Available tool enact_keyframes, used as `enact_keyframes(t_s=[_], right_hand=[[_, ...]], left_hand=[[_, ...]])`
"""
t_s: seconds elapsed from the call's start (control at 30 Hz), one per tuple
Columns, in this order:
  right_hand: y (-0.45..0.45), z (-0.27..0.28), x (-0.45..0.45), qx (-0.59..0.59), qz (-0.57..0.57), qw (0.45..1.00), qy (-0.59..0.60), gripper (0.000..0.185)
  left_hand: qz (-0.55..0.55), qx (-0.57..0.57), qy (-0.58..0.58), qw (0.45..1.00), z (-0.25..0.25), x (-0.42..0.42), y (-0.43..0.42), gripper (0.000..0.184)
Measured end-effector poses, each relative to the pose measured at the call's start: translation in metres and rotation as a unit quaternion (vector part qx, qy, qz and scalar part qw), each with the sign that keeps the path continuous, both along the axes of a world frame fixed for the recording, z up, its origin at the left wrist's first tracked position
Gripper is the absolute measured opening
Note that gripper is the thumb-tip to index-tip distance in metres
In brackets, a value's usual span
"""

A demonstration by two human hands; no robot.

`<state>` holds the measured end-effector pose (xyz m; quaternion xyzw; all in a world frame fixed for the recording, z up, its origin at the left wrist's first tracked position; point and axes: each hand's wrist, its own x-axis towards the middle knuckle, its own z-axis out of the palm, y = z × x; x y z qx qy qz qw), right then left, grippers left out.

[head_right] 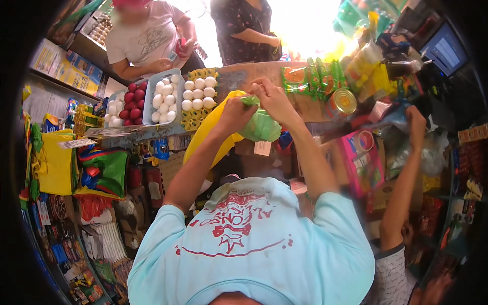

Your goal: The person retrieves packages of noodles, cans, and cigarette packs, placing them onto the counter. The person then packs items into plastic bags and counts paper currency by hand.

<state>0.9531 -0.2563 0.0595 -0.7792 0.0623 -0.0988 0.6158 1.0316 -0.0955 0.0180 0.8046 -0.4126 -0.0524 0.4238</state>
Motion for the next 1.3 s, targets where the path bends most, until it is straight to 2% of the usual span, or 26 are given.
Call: enact_keyframes(t_s=[0.03,0.13,0.23,0.33,0.47,0.57,0.67,0.73,0.77,0.87,0.97,1.07,1.17,1.3], right_hand=[[-0.004,-0.003,0.000,0.064,-0.002,0.997,0.034,0.015],[-0.004,-0.006,-0.009,-0.145,0.055,0.988,-0.016,0.018],[-0.002,-0.007,-0.017,-0.346,0.090,0.922,-0.145,0.021],[0.008,-0.005,-0.021,-0.373,0.045,0.922,-0.094,0.023],[0.033,-0.013,-0.036,-0.191,-0.023,0.980,0.058,0.023],[0.033,-0.022,-0.043,-0.252,-0.004,0.962,0.106,0.023],[0.028,-0.010,-0.040,-0.384,-0.117,0.916,-0.016,0.022],[0.015,-0.022,-0.024,-0.187,-0.066,0.980,-0.006,0.022],[0.008,-0.030,-0.015,-0.083,-0.038,0.996,-0.002,0.023],[-0.019,-0.050,-0.004,-0.045,0.043,0.997,0.053,0.025],[-0.023,-0.026,-0.008,-0.079,0.078,0.986,0.127,0.026],[-0.024,-0.045,-0.009,0.028,0.092,0.988,0.125,0.026],[-0.014,-0.038,-0.012,0.093,0.055,0.986,0.125,0.022],[0.000,-0.024,-0.013,-0.058,0.002,0.998,0.032,0.016]], left_hand=[[-0.004,0.006,0.011,1.000,0.005,-0.003,0.002,0.025],[-0.043,0.041,0.054,0.997,0.016,0.008,0.012,0.022],[-0.065,0.049,0.149,0.986,0.023,0.016,0.026,0.020],[-0.082,0.023,0.237,0.968,0.025,0.022,0.031,0.018],[-0.084,-0.031,0.296,0.951,0.011,0.024,0.034,0.016],[-0.080,-0.044,0.288,0.953,0.008,0.017,0.031,0.016],[-0.061,-0.014,0.114,0.992,0.005,0.006,0.020,0.017],[-0.065,-0.044,0.036,0.996,0.009,0.002,0.012,0.019],[-0.065,-0.059,-0.003,0.996,0.012,0.000,0.010,0.020],[-0.045,-0.071,-0.081,0.993,0.008,-0.010,0.006,0.015],[0.006,-0.064,-0.114,0.991,0.010,-0.010,0.002,0.014],[0.014,-0.047,-0.133,0.990,0.015,-0.009,0.003,0.016],[0.015,-0.064,-0.152,0.986,0.013,-0.009,0.006,0.019],[0.040,-0.034,-0.151,0.987,0.017,-0.003,0.011,0.018]])
